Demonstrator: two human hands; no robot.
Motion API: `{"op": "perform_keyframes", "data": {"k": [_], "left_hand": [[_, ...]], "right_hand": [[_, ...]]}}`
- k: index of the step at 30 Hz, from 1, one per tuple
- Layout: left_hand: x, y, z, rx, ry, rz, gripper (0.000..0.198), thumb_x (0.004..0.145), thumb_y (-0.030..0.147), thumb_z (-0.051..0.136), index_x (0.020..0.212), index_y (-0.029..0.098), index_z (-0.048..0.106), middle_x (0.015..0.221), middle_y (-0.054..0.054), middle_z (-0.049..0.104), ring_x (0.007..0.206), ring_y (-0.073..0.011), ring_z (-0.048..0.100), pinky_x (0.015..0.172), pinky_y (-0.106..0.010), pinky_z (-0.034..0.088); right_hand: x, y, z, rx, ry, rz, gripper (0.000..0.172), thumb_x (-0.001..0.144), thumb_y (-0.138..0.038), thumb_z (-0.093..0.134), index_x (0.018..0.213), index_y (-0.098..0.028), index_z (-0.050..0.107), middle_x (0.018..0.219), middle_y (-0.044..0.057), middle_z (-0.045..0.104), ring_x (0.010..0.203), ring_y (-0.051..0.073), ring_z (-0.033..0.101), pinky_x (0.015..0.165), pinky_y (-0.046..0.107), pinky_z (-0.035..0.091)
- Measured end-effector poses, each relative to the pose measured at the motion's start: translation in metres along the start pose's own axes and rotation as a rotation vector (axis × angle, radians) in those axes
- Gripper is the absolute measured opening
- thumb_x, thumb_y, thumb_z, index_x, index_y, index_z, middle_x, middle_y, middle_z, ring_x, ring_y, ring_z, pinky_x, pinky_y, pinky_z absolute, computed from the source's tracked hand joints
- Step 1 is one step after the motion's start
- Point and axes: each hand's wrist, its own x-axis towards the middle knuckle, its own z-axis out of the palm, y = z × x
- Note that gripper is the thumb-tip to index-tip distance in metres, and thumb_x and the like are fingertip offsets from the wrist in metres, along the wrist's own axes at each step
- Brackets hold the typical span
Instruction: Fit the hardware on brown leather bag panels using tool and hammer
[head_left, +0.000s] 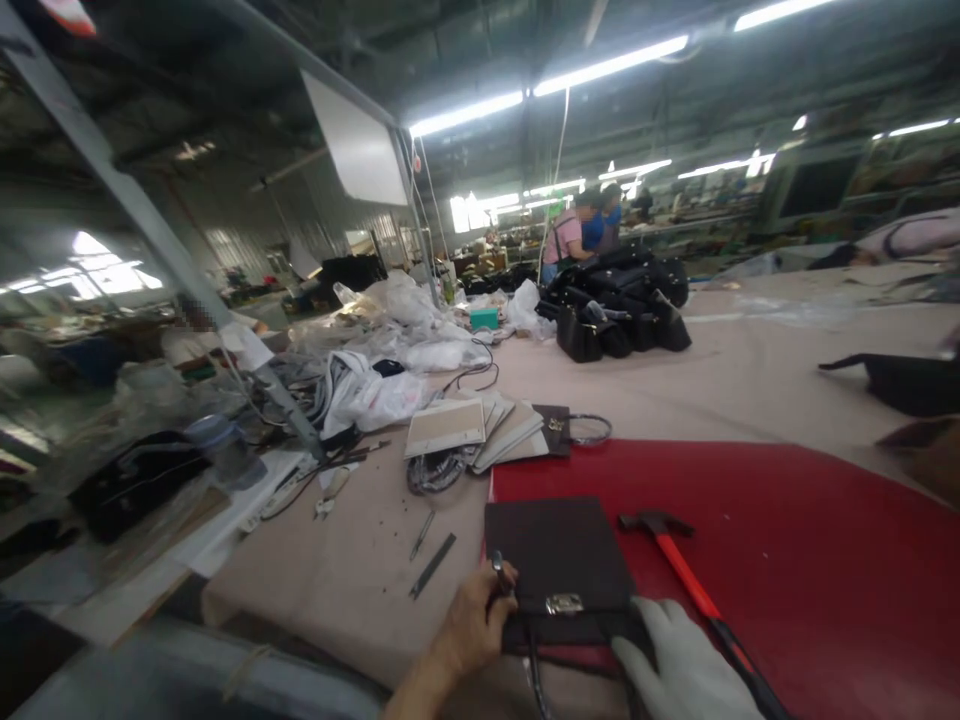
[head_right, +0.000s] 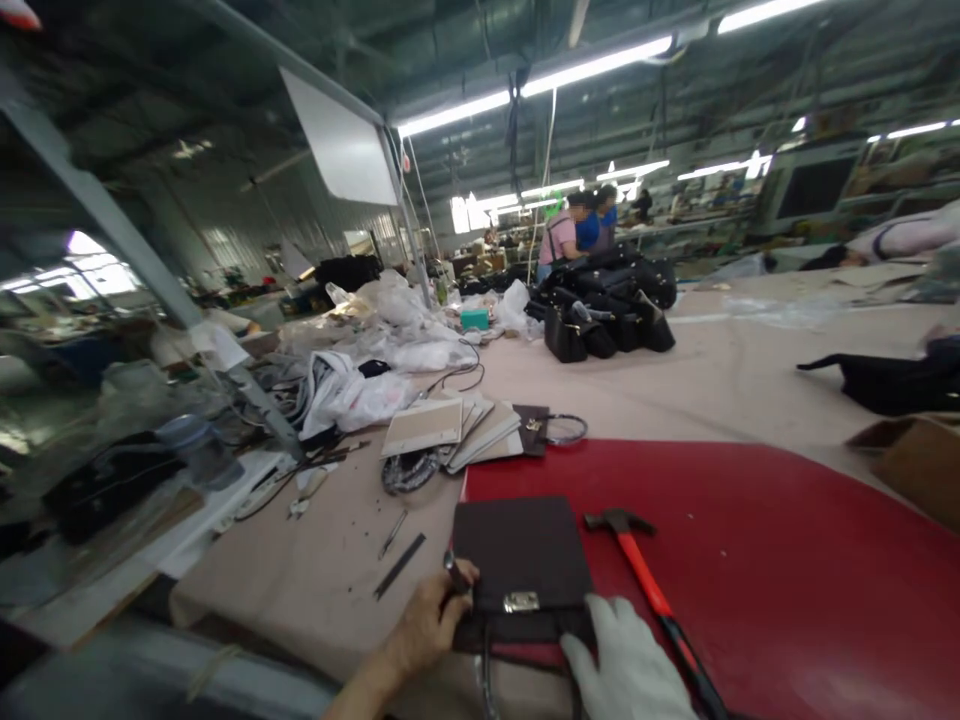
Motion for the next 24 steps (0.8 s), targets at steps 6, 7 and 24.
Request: {"op": "perform_keyframes", "data": {"k": [6, 7, 24], "left_hand": [[0.002, 0.006, -0.005, -0.014, 0.007, 0.051, 0.018, 0.086, 0.015, 0.053, 0.101, 0.019, 0.062, 0.110, -0.010, 0.074, 0.108, -0.0243, 0.071, 0.098, -0.041, 0.056], [0.001, 0.007, -0.005, -0.015, 0.008, 0.052, 0.017, 0.086, 0.015, 0.054, 0.101, 0.019, 0.062, 0.110, -0.010, 0.074, 0.108, -0.0241, 0.071, 0.098, -0.041, 0.056], [0.001, -0.011, -0.008, -0.039, -0.014, 0.156, 0.015, 0.090, 0.016, 0.055, 0.104, 0.020, 0.060, 0.111, -0.011, 0.074, 0.107, -0.0229, 0.071, 0.097, -0.040, 0.058]], "right_hand": [[-0.003, -0.032, -0.016, -0.094, -0.173, 0.178, 0.051, 0.094, -0.042, 0.047, 0.136, -0.014, 0.054, 0.121, 0.018, 0.061, 0.108, 0.034, 0.067, 0.089, 0.043, 0.050], [-0.001, -0.034, -0.019, -0.090, -0.185, 0.202, 0.051, 0.093, -0.044, 0.049, 0.134, -0.015, 0.055, 0.119, 0.017, 0.062, 0.107, 0.034, 0.067, 0.088, 0.043, 0.050], [0.014, -0.032, -0.023, 0.322, -0.089, 0.426, 0.025, 0.076, -0.041, 0.069, 0.085, -0.020, 0.058, 0.081, 0.003, 0.067, 0.075, 0.020, 0.061, 0.067, 0.031, 0.040]]}}
